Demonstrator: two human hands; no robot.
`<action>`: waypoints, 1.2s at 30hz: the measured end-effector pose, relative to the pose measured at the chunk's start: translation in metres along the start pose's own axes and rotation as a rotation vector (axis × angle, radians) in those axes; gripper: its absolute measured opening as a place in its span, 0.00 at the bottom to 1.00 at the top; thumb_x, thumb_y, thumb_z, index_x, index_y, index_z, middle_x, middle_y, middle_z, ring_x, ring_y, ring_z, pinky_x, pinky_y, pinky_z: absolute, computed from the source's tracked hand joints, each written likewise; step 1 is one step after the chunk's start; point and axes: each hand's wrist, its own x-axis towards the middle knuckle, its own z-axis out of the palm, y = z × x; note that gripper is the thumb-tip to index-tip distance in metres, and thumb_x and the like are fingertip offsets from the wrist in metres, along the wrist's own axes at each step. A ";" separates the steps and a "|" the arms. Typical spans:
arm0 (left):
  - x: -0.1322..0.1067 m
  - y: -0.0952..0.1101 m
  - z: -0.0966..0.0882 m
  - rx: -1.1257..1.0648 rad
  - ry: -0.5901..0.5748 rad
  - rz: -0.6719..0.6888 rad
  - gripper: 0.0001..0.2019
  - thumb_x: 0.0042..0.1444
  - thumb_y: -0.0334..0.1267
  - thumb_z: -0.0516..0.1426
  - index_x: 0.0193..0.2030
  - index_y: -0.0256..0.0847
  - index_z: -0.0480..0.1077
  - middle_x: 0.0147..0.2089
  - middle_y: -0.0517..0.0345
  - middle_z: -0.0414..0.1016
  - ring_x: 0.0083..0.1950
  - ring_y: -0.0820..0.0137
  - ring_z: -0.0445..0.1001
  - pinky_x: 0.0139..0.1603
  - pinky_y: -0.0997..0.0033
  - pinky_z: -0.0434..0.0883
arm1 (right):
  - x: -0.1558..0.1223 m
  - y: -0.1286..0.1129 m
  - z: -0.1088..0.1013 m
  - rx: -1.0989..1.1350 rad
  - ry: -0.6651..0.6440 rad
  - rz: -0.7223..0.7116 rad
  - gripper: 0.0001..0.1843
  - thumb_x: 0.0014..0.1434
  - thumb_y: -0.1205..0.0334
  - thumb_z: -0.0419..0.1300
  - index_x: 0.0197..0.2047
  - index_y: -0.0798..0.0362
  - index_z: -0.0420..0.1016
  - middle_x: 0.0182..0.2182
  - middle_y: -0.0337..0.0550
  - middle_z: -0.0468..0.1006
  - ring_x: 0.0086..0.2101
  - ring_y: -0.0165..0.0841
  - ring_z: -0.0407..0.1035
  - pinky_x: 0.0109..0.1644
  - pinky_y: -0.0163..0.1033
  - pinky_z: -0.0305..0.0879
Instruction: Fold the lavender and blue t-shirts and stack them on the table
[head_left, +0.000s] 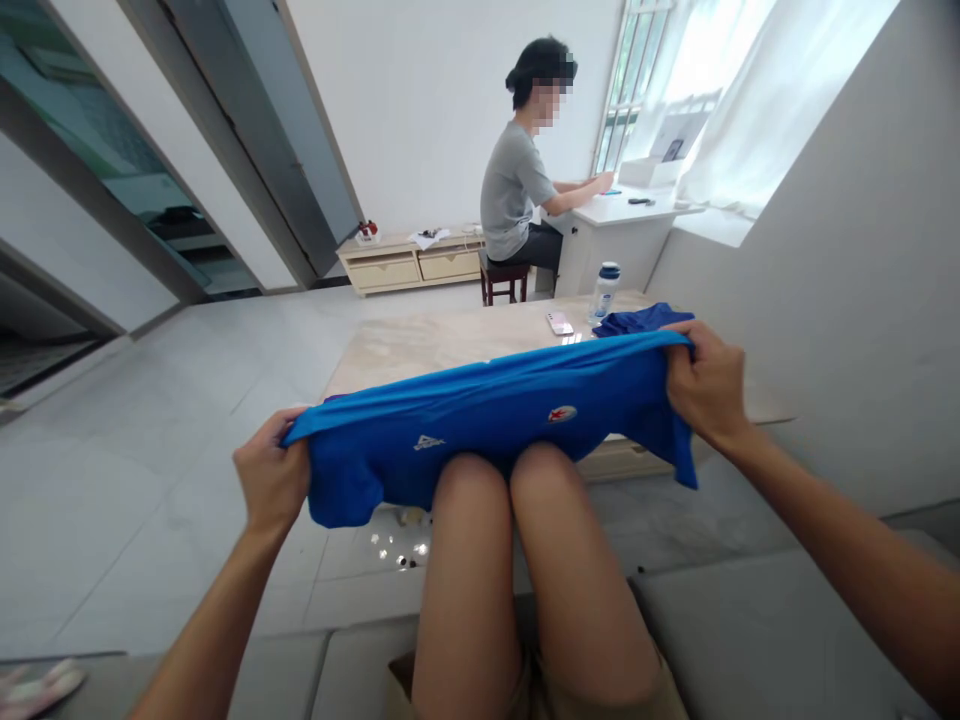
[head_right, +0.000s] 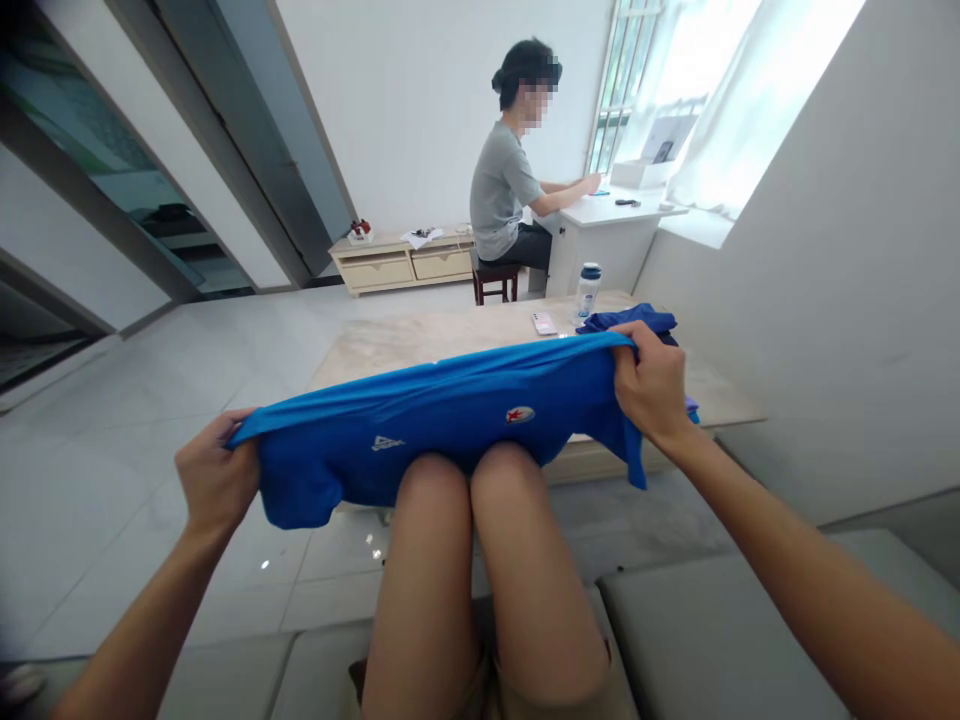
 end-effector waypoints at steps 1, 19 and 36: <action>-0.001 -0.005 -0.001 -0.001 -0.014 0.016 0.13 0.59 0.44 0.58 0.45 0.44 0.82 0.34 0.60 0.83 0.34 0.64 0.77 0.38 0.68 0.72 | -0.004 0.004 -0.002 -0.015 -0.028 -0.025 0.24 0.74 0.43 0.49 0.45 0.48 0.81 0.29 0.51 0.80 0.29 0.49 0.74 0.39 0.51 0.69; 0.051 -0.085 0.286 0.206 -0.409 0.140 0.27 0.68 0.44 0.57 0.71 0.36 0.70 0.71 0.32 0.73 0.73 0.44 0.72 0.75 0.41 0.69 | 0.015 0.083 0.286 -0.431 -0.590 -0.121 0.30 0.74 0.61 0.51 0.75 0.62 0.68 0.69 0.71 0.73 0.67 0.61 0.67 0.73 0.65 0.58; 0.020 -0.100 0.349 0.529 -0.729 0.207 0.35 0.78 0.54 0.44 0.86 0.40 0.54 0.87 0.46 0.47 0.88 0.49 0.46 0.85 0.33 0.46 | -0.039 0.112 0.351 -0.400 -0.737 -0.043 0.37 0.80 0.46 0.42 0.85 0.52 0.56 0.83 0.50 0.49 0.81 0.49 0.43 0.83 0.64 0.43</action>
